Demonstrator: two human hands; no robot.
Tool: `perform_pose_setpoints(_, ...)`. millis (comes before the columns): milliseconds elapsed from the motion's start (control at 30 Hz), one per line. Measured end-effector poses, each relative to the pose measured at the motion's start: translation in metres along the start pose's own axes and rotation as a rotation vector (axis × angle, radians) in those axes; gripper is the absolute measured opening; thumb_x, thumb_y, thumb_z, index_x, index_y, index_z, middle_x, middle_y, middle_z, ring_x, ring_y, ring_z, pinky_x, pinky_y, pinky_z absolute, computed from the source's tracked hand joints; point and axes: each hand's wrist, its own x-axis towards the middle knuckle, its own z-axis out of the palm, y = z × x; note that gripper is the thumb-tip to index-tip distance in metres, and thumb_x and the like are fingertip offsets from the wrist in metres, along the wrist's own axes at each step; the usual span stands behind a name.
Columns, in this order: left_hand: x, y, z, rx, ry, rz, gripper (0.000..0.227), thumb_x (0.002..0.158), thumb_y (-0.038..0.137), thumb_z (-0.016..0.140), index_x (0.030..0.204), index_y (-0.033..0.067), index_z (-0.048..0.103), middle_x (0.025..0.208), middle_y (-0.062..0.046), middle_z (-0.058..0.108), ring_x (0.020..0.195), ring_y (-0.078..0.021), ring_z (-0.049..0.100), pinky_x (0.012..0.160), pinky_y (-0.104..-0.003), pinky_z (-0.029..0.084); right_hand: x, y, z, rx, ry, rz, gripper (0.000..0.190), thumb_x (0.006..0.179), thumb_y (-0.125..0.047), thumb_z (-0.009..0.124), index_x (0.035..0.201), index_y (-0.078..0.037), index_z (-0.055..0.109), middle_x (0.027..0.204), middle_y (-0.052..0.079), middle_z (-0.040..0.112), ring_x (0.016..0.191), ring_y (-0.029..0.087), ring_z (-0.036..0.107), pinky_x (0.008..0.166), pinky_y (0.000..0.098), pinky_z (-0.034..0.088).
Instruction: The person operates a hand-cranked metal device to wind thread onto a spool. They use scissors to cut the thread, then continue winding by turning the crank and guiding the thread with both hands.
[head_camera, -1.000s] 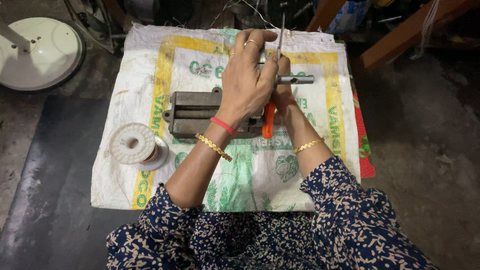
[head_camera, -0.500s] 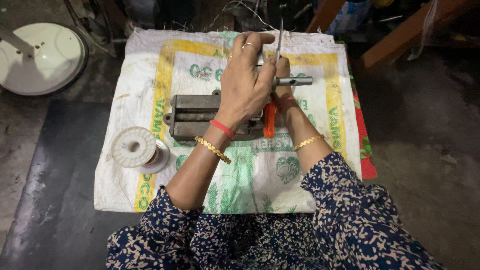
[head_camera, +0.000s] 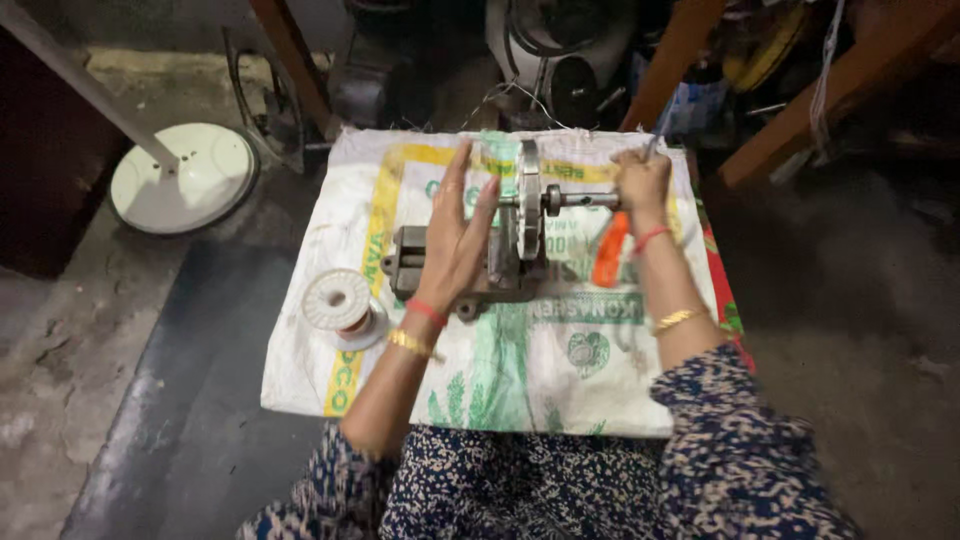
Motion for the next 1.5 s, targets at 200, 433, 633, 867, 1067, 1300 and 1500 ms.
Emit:
perform_pose_setpoints(200,-0.037,0.010,0.035,0.075,0.033,0.050,0.058,0.106,0.032,0.062,0.156,0.0072,0.046,0.154,-0.028,0.047,0.144,-0.0409,0.048,0.116,-0.046,0.041,-0.053,0.001,-0.050,-0.756,-0.260,0.007,0.052,0.084,-0.035,0.083,0.112,0.005,0.063,0.102,0.028,0.070,0.098,0.043,0.068,0.085,0.0482,0.053)
perform_pose_setpoints(433,-0.032,0.009,0.045,-0.018,0.050,-0.081,0.056,0.099,0.026,0.066,0.151,0.0156,0.049,0.151,-0.025,0.044,0.119,-0.0338,0.065,0.094,-0.038,0.057,-0.135,-0.029,-0.047,-0.572,-0.141,-0.133,0.046,0.091,-0.027,0.078,0.122,0.001,0.060,0.111,0.023,0.072,0.104,0.040,0.069,0.090,0.0477,0.054)
perform_pose_setpoints(633,-0.037,0.014,0.043,0.104,0.075,0.007,0.058,0.101,0.026,0.067,0.154,0.0161,0.046,0.151,-0.024,0.045,0.115,-0.0317,0.068,0.095,-0.040,0.057,-0.177,-0.085,-0.030,-0.290,-0.150,-0.178,0.043,0.089,-0.020,0.075,0.122,0.001,0.058,0.103,0.019,0.074,0.097,0.030,0.073,0.083,0.0414,0.056)
perform_pose_setpoints(867,-0.038,0.011,0.043,0.090,0.061,0.011,0.056,0.103,0.026,0.065,0.154,0.0162,0.044,0.152,-0.024,0.042,0.114,-0.0317,0.070,0.093,-0.038,0.059,-0.156,-0.155,-0.040,-0.228,0.003,-0.364,0.028,0.109,-0.017,0.055,0.130,0.001,0.056,0.121,0.021,0.068,0.112,0.033,0.068,0.095,0.0430,0.054)
perform_pose_setpoints(1067,-0.041,0.014,0.042,0.086,0.031,-0.064,0.061,0.100,0.029,0.064,0.155,0.0176,0.041,0.154,-0.023,0.042,0.109,-0.0315,0.070,0.092,-0.038,0.058,-0.167,-0.176,-0.024,-0.332,-0.074,-0.604,0.028,0.110,-0.016,0.053,0.133,-0.002,0.062,0.137,0.022,0.062,0.132,0.039,0.058,0.111,0.0450,0.048)
perform_pose_setpoints(1300,-0.065,0.004,0.005,0.458,0.022,0.132,0.085,0.094,0.045,0.071,0.157,0.0006,0.034,0.142,-0.030,0.050,0.136,-0.0437,0.046,0.119,-0.054,0.031,-0.186,-0.161,-0.043,-0.235,0.022,-0.520,0.048,0.108,-0.021,0.055,0.149,0.003,0.043,0.149,0.027,0.048,0.135,0.039,0.051,0.110,0.0456,0.043)
perform_pose_setpoints(1500,-0.089,-0.036,-0.101,1.258,0.108,-0.139,0.110,0.061,0.066,0.087,0.145,0.0071,0.047,0.138,-0.031,0.050,0.130,-0.0512,0.043,0.103,-0.062,0.030,-0.233,-0.082,-0.039,-0.397,-0.086,-0.316,0.054,0.103,-0.029,0.060,0.141,0.006,0.044,0.132,0.025,0.056,0.117,0.037,0.056,0.102,0.0475,0.044)
